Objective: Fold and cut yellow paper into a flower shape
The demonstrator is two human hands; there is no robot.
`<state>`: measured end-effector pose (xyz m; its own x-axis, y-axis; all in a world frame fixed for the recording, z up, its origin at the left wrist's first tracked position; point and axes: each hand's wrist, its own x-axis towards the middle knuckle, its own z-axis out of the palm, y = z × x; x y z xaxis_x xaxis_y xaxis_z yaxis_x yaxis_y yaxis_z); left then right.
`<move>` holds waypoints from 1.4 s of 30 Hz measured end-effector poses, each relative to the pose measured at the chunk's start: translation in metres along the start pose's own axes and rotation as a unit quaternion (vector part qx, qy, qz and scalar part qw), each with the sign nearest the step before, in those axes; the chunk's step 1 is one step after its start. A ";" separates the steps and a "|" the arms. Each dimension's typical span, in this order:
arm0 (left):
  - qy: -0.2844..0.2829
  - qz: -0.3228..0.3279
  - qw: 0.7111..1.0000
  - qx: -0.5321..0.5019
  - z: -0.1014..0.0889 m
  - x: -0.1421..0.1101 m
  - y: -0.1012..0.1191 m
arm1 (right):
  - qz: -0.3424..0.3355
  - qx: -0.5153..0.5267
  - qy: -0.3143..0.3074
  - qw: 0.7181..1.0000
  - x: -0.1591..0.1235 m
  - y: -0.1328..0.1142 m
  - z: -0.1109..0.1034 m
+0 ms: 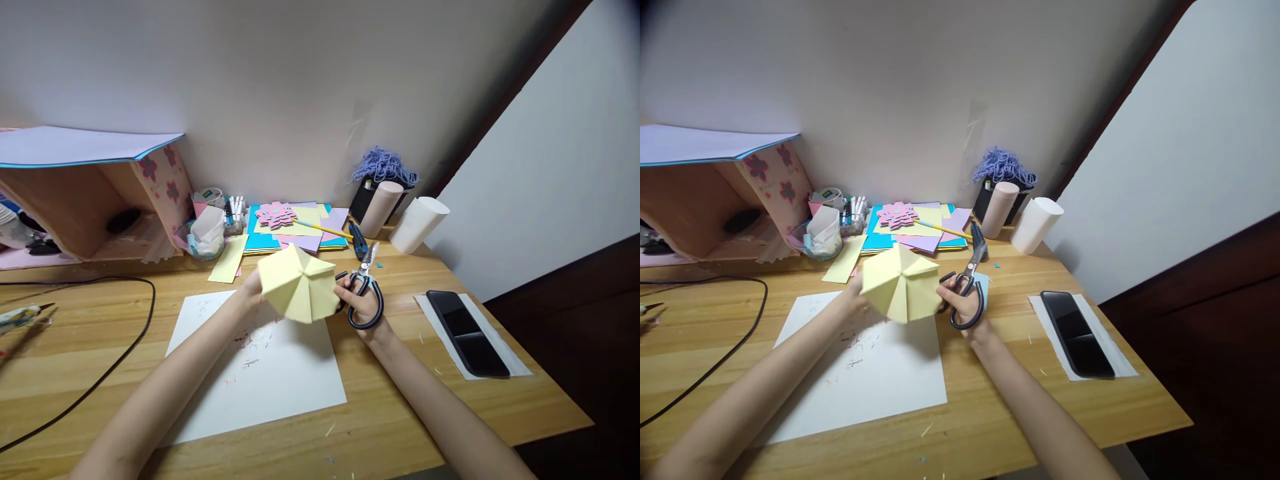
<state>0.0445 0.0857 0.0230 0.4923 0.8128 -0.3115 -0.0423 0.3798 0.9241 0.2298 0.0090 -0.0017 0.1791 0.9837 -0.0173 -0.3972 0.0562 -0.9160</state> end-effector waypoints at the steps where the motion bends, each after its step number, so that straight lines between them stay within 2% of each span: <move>1: -0.014 0.004 1.000 -0.018 0.004 0.004 -0.006 | -0.007 0.019 0.042 0.999 0.002 0.001 0.000; 4: -0.070 0.039 0.985 -0.151 0.018 0.009 -0.025 | -0.027 0.056 0.136 0.989 0.007 0.007 -0.002; 6: -0.115 0.053 0.973 -0.193 0.027 0.007 -0.033 | -0.048 0.063 0.169 0.982 0.009 0.010 -0.003; 9: -0.154 0.094 0.972 -0.149 0.041 -0.005 -0.035 | -0.058 0.067 0.179 0.980 0.009 0.013 -0.002; 12: -0.128 0.154 0.977 -0.070 0.054 -0.017 -0.034 | -0.049 0.068 0.167 0.982 0.007 0.013 0.000; 14: -0.073 0.173 0.982 -0.016 0.059 -0.021 -0.035 | -0.036 0.059 0.145 0.987 0.003 0.012 0.003; 16: 0.018 0.170 0.984 0.050 0.061 -0.022 -0.036 | -0.019 0.046 0.111 0.993 -0.002 0.011 0.007; 18: 0.105 0.157 0.974 0.125 0.057 -0.020 -0.033 | 0.001 0.026 0.057 0.998 -0.007 0.010 0.011; 20: 0.155 0.148 0.955 0.203 0.048 -0.018 -0.023 | 0.042 0.001 -0.007 0.999 -0.011 0.009 0.013; 23: 0.170 0.134 0.922 0.321 0.029 -0.020 0.005 | 0.122 -0.042 -0.097 0.987 -0.014 0.007 0.011; 24: 0.178 0.129 0.913 0.344 0.023 -0.023 0.015 | 0.128 -0.070 -0.119 0.982 -0.015 0.005 0.009; 26: 0.175 0.126 0.904 0.369 0.014 -0.028 0.032 | 0.093 -0.177 -0.151 0.968 -0.017 0.000 0.004; 28: 0.178 0.135 0.894 0.389 0.008 -0.034 0.043 | 0.032 -0.330 -0.160 0.930 -0.019 -0.008 -0.001; 30: 0.177 0.144 0.886 0.405 0.006 -0.037 0.048 | -0.002 -0.462 -0.158 0.873 -0.020 -0.014 -0.005; 32: 0.170 0.144 0.884 0.411 0.006 -0.039 0.050 | -0.004 -0.538 -0.160 0.828 -0.020 -0.018 -0.006; 33: 0.168 0.141 0.884 0.412 0.006 -0.039 0.051 | 0.002 -0.554 -0.166 0.815 -0.020 -0.019 -0.007; 35: 0.169 0.130 0.884 0.415 0.007 -0.039 0.051 | 0.017 -0.559 -0.192 0.807 -0.020 -0.019 -0.006; 42: 0.146 0.111 0.899 0.399 0.008 -0.040 0.052 | 0.047 -0.519 -0.241 0.819 -0.025 -0.023 -0.002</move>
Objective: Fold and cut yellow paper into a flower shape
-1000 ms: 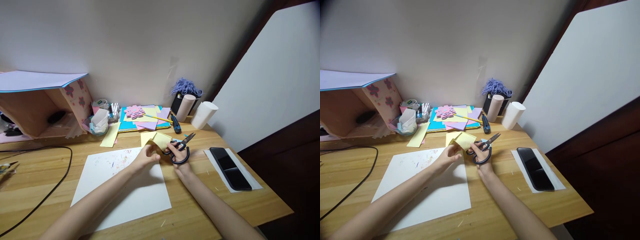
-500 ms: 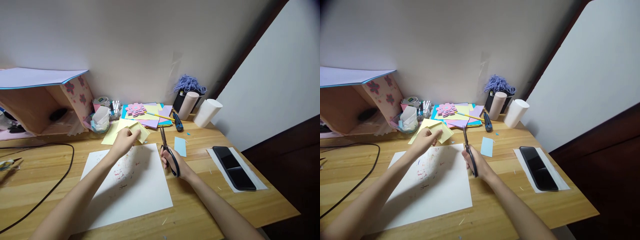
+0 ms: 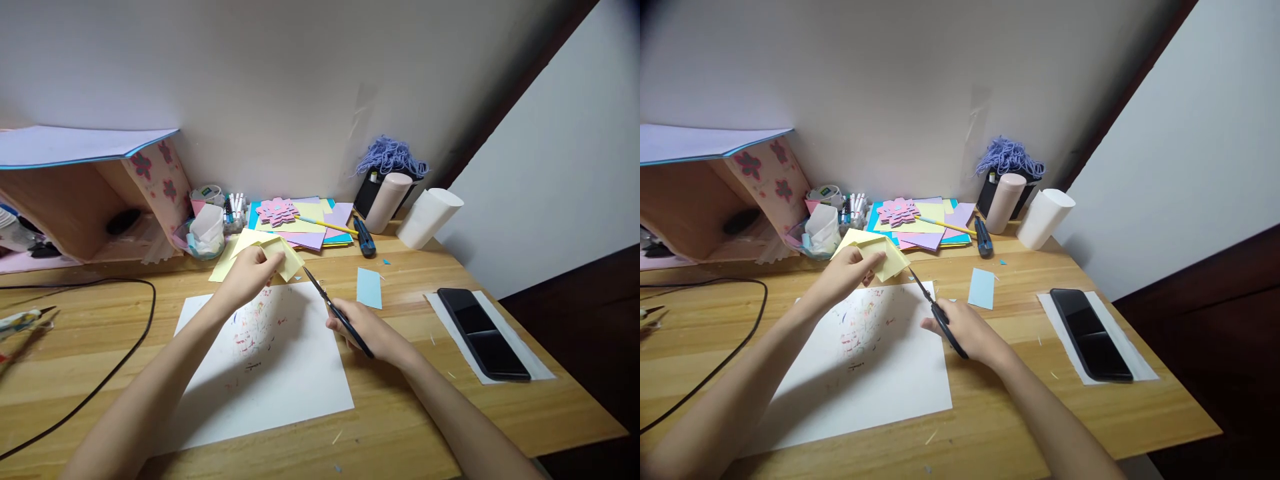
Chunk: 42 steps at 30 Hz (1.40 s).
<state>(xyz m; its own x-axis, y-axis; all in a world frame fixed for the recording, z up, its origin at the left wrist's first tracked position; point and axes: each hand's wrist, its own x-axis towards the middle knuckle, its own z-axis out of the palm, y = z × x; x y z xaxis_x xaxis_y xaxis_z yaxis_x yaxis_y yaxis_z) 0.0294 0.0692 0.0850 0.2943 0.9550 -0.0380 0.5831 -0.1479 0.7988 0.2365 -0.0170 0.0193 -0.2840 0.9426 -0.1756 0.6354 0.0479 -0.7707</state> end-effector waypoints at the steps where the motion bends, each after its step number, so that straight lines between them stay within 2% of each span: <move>1: -0.003 0.000 1.000 -0.005 0.000 0.000 0.000 | 0.001 0.004 0.001 1.000 0.000 0.000 0.000; 6: -0.012 -0.008 1.000 0.005 0.000 0.000 0.000 | 0.026 0.024 0.026 0.999 0.000 0.004 0.003; 11: -0.022 -0.015 1.000 0.006 0.003 -0.001 0.005 | 0.032 0.045 0.025 0.998 0.000 0.004 0.002; 21: -0.067 -0.015 0.997 -0.037 0.004 -0.001 -0.001 | -0.015 0.189 -0.074 0.979 0.001 0.011 0.004; 27: -0.086 -0.029 0.993 -0.080 0.004 0.000 0.001 | -0.012 0.258 -0.125 0.958 0.001 0.010 0.003; 42: -0.095 -0.042 0.989 -0.103 0.004 0.000 0.002 | -0.026 0.272 -0.142 0.951 0.000 0.010 0.003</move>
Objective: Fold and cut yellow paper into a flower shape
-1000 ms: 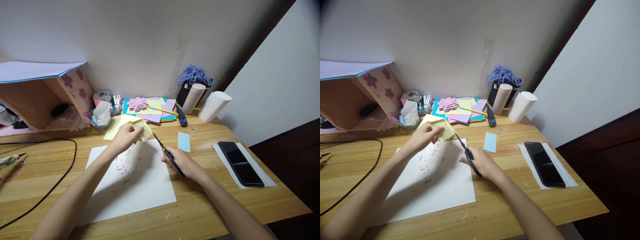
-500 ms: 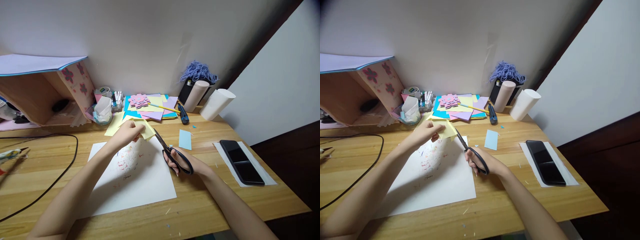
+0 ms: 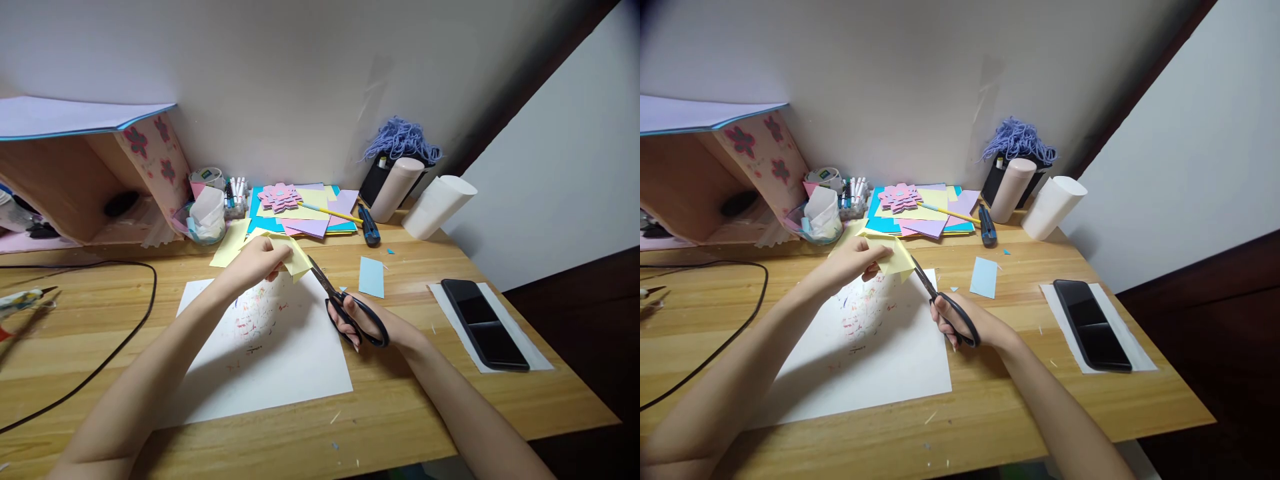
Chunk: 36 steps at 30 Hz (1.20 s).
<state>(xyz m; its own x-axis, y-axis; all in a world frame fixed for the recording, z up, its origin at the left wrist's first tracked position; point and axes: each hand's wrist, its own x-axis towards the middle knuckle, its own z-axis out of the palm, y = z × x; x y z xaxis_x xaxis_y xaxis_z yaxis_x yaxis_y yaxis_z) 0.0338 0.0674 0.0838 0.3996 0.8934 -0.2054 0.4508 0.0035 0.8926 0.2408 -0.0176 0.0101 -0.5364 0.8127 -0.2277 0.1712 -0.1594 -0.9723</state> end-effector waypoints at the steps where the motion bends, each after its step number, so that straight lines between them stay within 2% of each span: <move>1: -0.002 0.001 1.000 -0.002 0.000 0.000 0.000 | 0.000 -0.001 0.000 1.000 0.000 0.000 0.000; 12: -0.014 0.005 1.000 -0.019 -0.002 0.000 -0.001 | 0.014 -0.007 0.017 1.000 0.004 0.009 0.000; 24: -0.004 -0.011 1.000 0.012 -0.004 0.002 -0.004 | 0.034 0.001 0.030 0.999 0.004 0.001 0.003; 36: -0.006 -0.014 1.000 0.002 -0.004 0.002 -0.002 | 0.042 0.004 0.039 0.998 0.004 0.008 0.002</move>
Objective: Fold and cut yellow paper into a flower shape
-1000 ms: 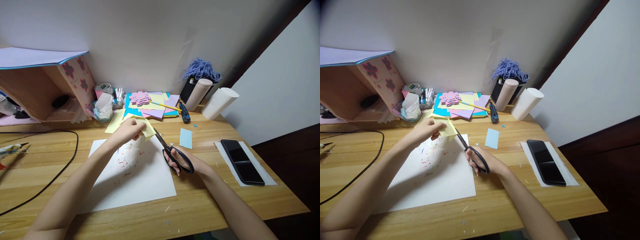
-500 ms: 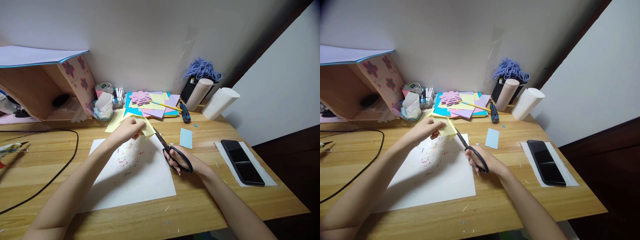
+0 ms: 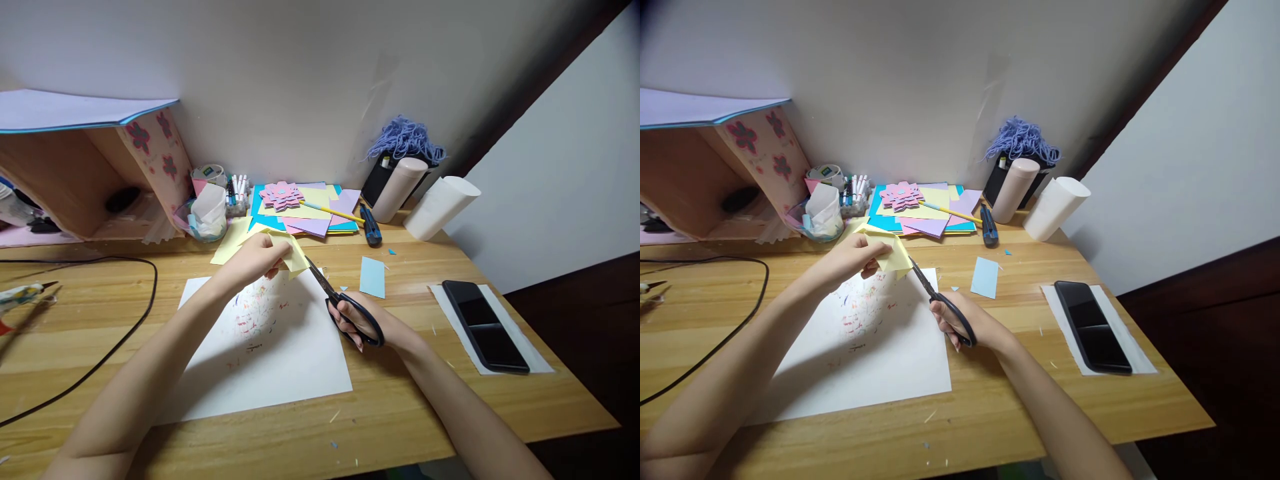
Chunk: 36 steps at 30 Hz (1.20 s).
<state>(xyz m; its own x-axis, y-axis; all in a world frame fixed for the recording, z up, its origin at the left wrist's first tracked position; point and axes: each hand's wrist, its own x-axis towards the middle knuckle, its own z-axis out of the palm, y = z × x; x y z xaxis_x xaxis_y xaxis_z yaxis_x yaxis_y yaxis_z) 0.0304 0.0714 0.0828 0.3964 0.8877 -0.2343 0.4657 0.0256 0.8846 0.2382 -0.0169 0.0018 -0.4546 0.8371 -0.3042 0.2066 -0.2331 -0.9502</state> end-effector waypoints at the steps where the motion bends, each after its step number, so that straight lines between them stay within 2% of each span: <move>1: 0.001 -0.002 1.000 0.001 0.000 0.000 0.000 | -0.002 0.002 -0.002 1.000 0.000 0.001 0.000; 8: -0.022 0.007 0.999 -0.029 0.004 -0.003 0.003 | -0.035 0.036 -0.045 0.998 0.003 0.003 0.001; 14: -0.033 0.007 0.999 -0.014 0.004 -0.004 0.004 | -0.042 0.024 -0.049 0.998 0.004 0.004 0.001; 36: -0.029 0.009 0.999 -0.020 0.002 -0.003 0.003 | -0.049 0.000 0.002 0.999 0.005 0.006 0.003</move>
<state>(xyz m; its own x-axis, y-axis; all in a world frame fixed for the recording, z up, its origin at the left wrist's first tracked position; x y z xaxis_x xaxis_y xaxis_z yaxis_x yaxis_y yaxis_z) 0.0319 0.0685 0.0852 0.4499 0.8603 -0.2398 0.4256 0.0295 0.9044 0.2345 -0.0158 -0.0061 -0.4691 0.8581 -0.2087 0.1617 -0.1488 -0.9756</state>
